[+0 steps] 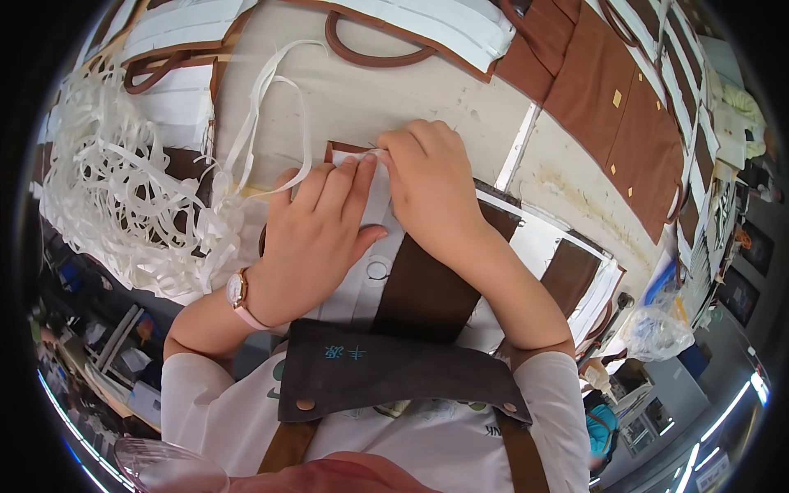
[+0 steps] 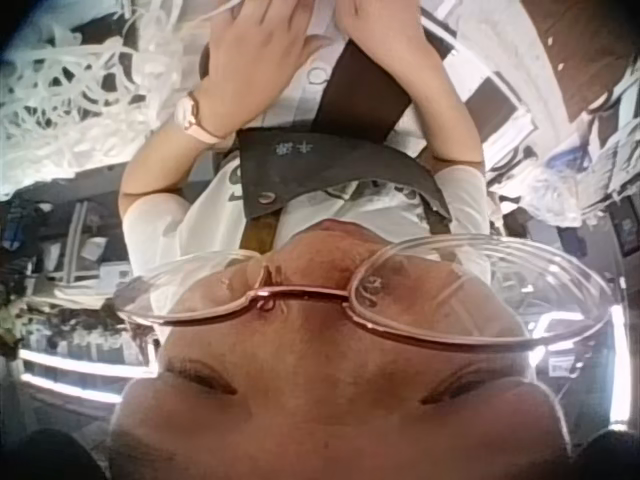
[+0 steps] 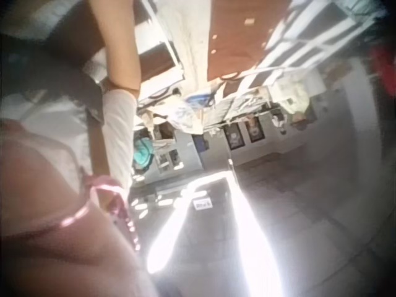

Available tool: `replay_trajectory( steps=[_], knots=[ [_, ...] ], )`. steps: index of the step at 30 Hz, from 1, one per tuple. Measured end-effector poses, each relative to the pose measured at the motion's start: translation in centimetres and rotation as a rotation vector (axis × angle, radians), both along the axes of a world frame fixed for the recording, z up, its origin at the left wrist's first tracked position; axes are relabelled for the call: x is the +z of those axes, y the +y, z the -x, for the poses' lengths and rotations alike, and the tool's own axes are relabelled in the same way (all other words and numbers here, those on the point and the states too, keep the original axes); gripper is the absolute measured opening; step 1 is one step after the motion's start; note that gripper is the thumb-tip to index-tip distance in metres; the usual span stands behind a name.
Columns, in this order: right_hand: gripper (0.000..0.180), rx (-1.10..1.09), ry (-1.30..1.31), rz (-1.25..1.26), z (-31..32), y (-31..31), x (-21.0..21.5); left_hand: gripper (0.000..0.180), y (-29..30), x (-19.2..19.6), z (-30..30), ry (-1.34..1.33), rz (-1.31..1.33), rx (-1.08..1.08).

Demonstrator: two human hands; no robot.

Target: The person assembles a brown leather bag by hand, applying white adhesive tape to the edges of the bag's components. They use scissors to trim the tape and a hammer to secure the pieces. The person handles multiple bag parts and small gold-colored fasteners on a workbench in a factory setting.

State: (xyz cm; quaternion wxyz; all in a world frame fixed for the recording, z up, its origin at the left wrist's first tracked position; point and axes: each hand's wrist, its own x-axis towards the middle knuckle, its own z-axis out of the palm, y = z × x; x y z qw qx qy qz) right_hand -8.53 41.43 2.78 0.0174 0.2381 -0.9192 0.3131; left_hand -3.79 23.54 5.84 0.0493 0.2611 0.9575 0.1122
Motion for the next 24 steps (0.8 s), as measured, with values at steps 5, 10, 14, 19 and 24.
replay_trajectory(
  steps=[5,10,14,19,24],
  knots=[
    [0.018,-0.016,0.036,0.107,-0.6,0.4,-0.5,0.074,0.0,-0.4,0.0,-0.041,-0.056,0.023],
    [0.023,0.034,0.085,0.138,-0.3,0.2,-0.8,0.071,-0.1,-0.3,0.1,-0.037,-0.121,0.039],
    [0.029,0.077,0.105,0.086,-0.4,0.5,-0.5,0.065,-0.4,-0.5,0.7,-0.072,-0.233,0.053],
    [0.028,0.1,0.177,0.006,-0.2,0.4,-0.9,0.061,-0.4,-0.3,1.0,-0.091,-0.261,0.051],
    [0.025,0.194,0.268,-0.106,0.6,0.0,-0.3,0.059,-0.2,-0.2,0.8,-0.053,-0.188,0.041]
  ],
)
